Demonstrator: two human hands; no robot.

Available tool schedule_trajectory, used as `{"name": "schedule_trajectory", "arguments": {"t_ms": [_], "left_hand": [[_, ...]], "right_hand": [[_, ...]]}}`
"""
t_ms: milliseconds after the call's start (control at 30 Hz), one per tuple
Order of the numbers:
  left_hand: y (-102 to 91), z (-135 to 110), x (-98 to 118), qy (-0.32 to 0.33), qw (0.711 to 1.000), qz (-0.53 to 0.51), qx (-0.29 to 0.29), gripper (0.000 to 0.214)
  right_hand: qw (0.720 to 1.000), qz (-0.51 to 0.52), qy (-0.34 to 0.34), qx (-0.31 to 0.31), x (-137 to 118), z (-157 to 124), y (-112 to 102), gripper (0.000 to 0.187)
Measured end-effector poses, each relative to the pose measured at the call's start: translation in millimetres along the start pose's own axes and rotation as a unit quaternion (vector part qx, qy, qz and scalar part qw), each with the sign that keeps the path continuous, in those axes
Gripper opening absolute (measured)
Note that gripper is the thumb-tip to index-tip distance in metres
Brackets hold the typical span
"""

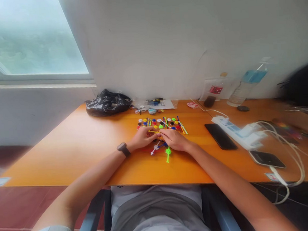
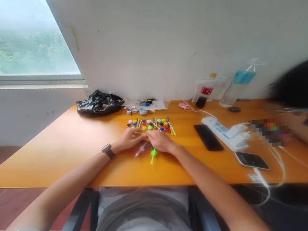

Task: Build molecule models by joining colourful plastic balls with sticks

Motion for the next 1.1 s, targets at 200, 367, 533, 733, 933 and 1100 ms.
{"name": "schedule_trajectory", "arguments": {"t_ms": [200, 367, 533, 733, 933, 1100], "left_hand": [[-0.1, 1.0, -2.4, -0.008, 1.0, 0.002, 0.004, 0.045], [0.0, 0.9, -3.7, -0.013, 1.0, -0.001, 0.004, 0.048], [0.3, 0.6, -4.3, -0.019, 1.0, 0.003, -0.002, 0.05], [1.1, -0.2, -6.2, -0.024, 1.0, 0.012, -0.002, 0.051], [2.3, -0.4, -5.2, -0.005, 1.0, 0.013, -0.01, 0.045], [2.7, -0.3, -5.1, -0.007, 1.0, 0.0, -0.012, 0.043]], "right_hand": [[1.0, -0.004, 0.004, 0.0, -0.6, -0.6, -0.9, 0.027], [1.0, -0.015, 0.016, -0.006, -2.5, -1.1, -2.4, 0.028], [1.0, -0.016, 0.021, -0.014, -3.8, -1.5, -3.4, 0.028], [0.999, -0.013, 0.023, -0.03, -3.4, -1.3, -2.9, 0.027], [0.997, -0.01, 0.041, -0.063, -4.3, -2.9, -3.7, 0.022], [0.996, -0.011, 0.048, -0.07, -8.4, -4.5, -6.1, 0.02]]}}
Point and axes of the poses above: each hand's wrist, its own z-axis towards the middle knuckle, its own y-axis out of the palm, x = y × z, the point moved 3 cm from there along z, towards the middle knuckle, and after that the axes turned 7 degrees about -x, right-handed, at the moved point
